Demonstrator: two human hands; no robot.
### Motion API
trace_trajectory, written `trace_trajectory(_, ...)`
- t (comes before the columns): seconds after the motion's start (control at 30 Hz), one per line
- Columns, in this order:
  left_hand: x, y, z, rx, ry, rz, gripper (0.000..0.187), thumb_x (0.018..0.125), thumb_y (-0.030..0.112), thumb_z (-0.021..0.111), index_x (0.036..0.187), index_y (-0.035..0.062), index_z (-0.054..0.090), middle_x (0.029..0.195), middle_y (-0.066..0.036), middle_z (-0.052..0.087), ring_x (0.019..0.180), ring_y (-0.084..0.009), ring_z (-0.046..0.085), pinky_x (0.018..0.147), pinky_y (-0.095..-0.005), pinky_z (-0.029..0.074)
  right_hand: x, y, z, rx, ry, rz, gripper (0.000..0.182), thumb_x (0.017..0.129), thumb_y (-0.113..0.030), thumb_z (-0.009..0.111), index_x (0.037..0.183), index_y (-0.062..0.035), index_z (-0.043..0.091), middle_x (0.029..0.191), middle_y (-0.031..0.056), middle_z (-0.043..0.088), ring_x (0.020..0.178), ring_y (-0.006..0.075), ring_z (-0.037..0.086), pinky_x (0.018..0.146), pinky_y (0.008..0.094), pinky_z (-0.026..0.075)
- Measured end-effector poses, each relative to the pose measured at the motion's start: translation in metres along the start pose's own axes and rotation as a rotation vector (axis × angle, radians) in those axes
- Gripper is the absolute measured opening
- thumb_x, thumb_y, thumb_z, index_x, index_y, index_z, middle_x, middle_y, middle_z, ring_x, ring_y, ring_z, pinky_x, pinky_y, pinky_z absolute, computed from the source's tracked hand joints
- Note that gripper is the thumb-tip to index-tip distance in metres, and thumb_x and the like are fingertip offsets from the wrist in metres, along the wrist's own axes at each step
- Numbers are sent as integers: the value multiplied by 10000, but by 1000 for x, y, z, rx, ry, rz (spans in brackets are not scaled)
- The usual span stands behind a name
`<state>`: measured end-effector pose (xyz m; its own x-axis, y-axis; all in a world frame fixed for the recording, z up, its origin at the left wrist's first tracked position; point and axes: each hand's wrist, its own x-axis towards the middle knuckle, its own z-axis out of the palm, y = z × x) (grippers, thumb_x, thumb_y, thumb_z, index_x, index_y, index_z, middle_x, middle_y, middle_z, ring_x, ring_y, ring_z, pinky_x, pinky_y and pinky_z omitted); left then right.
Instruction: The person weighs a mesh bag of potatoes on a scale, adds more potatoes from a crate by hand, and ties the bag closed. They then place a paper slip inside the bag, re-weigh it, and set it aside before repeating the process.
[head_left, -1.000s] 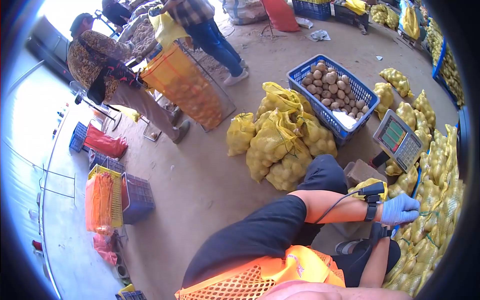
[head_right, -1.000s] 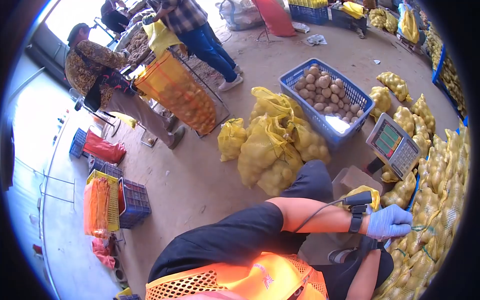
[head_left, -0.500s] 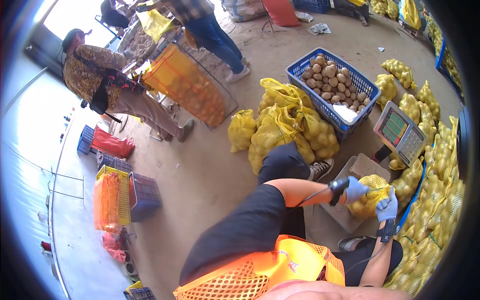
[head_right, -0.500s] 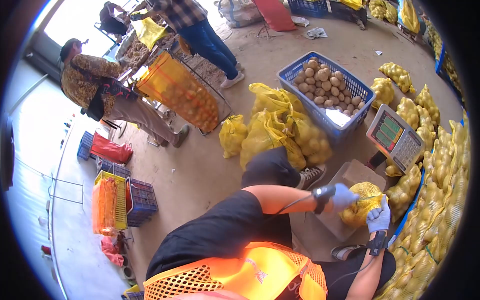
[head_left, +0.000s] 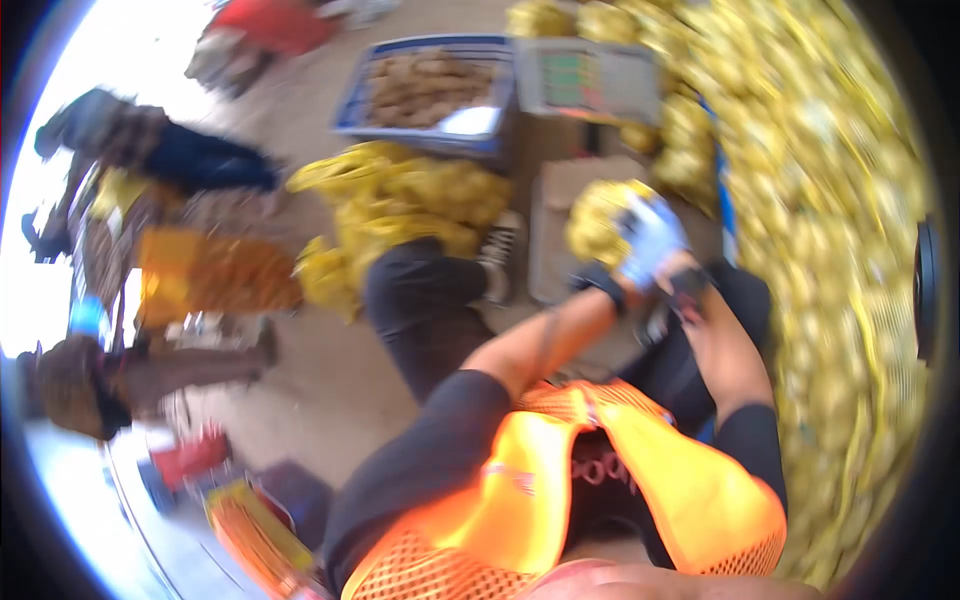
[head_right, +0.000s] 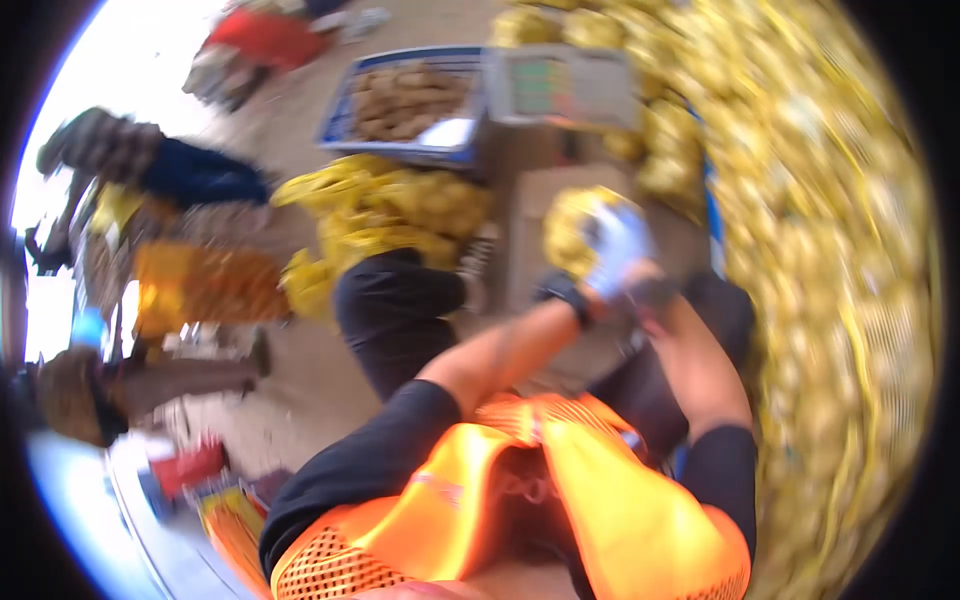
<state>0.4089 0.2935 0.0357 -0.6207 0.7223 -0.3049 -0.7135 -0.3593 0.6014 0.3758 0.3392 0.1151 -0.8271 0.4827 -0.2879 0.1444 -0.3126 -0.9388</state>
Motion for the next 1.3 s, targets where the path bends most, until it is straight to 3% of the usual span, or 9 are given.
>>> trace_trajectory(0.1,-28,41,22,-389,-18,-468,538,838,330,619,1255,58,416,1083,-142,559,900,-271,594,722,-377,529,19,21,-10,-379,-140,-10,274,845,-263,592,928,-9,530,758,187,607,684,293,589,619,387,449)
trace_trajectory(0.2,-35,8,-43,825,-232,243,315,814,175,646,1084,39,562,882,-85,611,783,-180,615,662,-283,511,-3,18,-5,-377,-94,-195,289,854,-253,580,1003,-17,505,824,240,594,771,388,584,682,432,444)
trace_trajectory(0.27,-72,51,-7,339,397,-180,183,826,143,617,989,64,591,763,-28,604,690,-187,597,651,-297,490,-13,19,-7,-639,-46,-403,338,851,-152,594,1110,20,463,765,124,570,708,266,565,645,352,452)
trace_trajectory(0.4,-68,115,16,1034,641,728,150,813,86,602,959,51,600,836,-49,597,751,-141,590,673,-250,480,-27,15,-9,-776,-28,-557,246,828,-189,576,997,-20,520,805,198,577,769,354,577,694,442,432)
trace_trajectory(0.47,-56,141,72,1559,394,729,162,761,117,632,913,60,621,863,-79,604,764,-188,603,697,-293,486,-31,-2,-8,-1787,-559,-616,334,869,-231,528,1130,-24,500,848,139,597,807,298,575,759,391,433)
trace_trajectory(0.67,19,100,103,2864,-52,71,221,720,195,617,925,163,692,972,-38,643,839,-189,628,651,-353,481,-18,85,-41,-887,-669,-327,407,935,-252,407,1299,-70,402,1325,145,439,1258,258,377,1040,361,294)
trace_trajectory(0.83,34,85,96,2878,-335,77,123,727,175,599,787,168,706,826,-17,672,796,-162,640,636,-319,481,-27,61,-50,-721,-666,-433,330,887,-249,478,1172,-85,503,1168,143,545,1085,287,514,894,393,406)
trace_trajectory(1.2,20,233,70,263,287,297,42,915,222,489,934,185,486,909,-35,635,669,-119,494,570,-268,393,-18,24,-31,-922,-395,-825,197,839,-216,554,971,-70,558,754,111,598,667,275,583,611,398,464)
trace_trajectory(1.3,-12,273,34,-256,91,216,197,947,255,396,775,191,468,552,55,378,518,-117,397,574,-280,351,0,-9,-34,12,-643,151,209,916,-262,535,999,-71,552,835,65,657,756,154,634,628,283,518)
